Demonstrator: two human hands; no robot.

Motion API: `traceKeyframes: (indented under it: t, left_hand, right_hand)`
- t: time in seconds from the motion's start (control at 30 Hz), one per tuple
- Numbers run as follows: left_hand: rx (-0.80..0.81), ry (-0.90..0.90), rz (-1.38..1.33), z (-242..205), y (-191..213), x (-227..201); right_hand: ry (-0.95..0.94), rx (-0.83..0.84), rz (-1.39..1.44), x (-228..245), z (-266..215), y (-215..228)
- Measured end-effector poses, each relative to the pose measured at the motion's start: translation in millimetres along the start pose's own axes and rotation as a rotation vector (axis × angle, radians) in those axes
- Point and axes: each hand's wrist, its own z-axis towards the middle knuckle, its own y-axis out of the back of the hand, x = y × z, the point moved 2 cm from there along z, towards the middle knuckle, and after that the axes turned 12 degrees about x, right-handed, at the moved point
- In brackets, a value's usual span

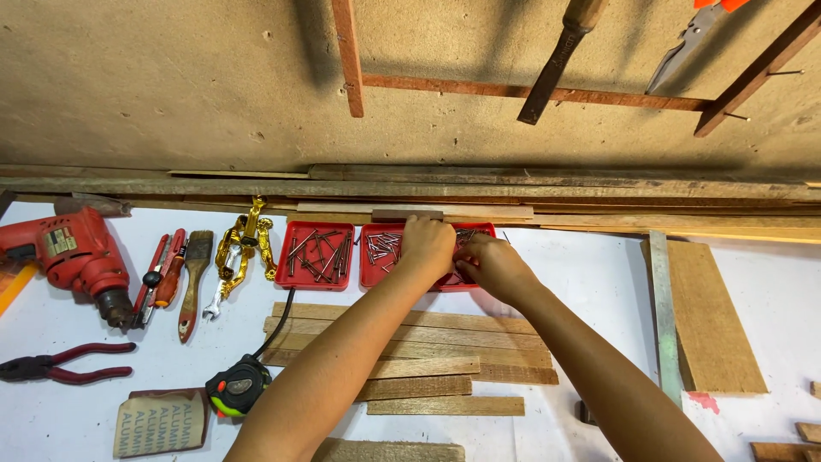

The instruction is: The recorder is assembling and measuring small wooden slats to create a frame or structure.

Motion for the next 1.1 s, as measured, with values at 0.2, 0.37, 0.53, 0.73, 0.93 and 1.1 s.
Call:
traceKeyframes:
  t: [0.2,0.37,0.53,0.73,0.93,1.1]
  left_hand:
    - [-0.069,-0.104,-0.079,-26.6,17.7,6.4]
    - [0.121,-0.162,-0.583,-29.0,19.1,21.5]
    - [0.399,-0.273,-1.071,-41.8,16.0,26.7]
    - [0.219,-0.404,-0.854,-83.2,20.4,27.9]
    - [0.187,-0.533,-0.881,-142.6,19.9,25.0]
    - [0.249,-0.494,-0.788,-187.1,7.2,25.9]
  right_hand:
    - [-0.081,-0.069,0.108,15.9,-10.5,10.6]
    - [-0.138,-0.07,0.75,4.0,-22.2,6.8]
    - [-0.055,-0.08,1.078,4.6,-38.3,6.3]
    - [-0.066,-0.108,0.922,44.4,-74.9,21.8]
    - [-0.031,-0.126,0.866,84.2,-108.7,13.5]
    - [-0.02,-0.129,0.787,114.8,-131.3,-6.0]
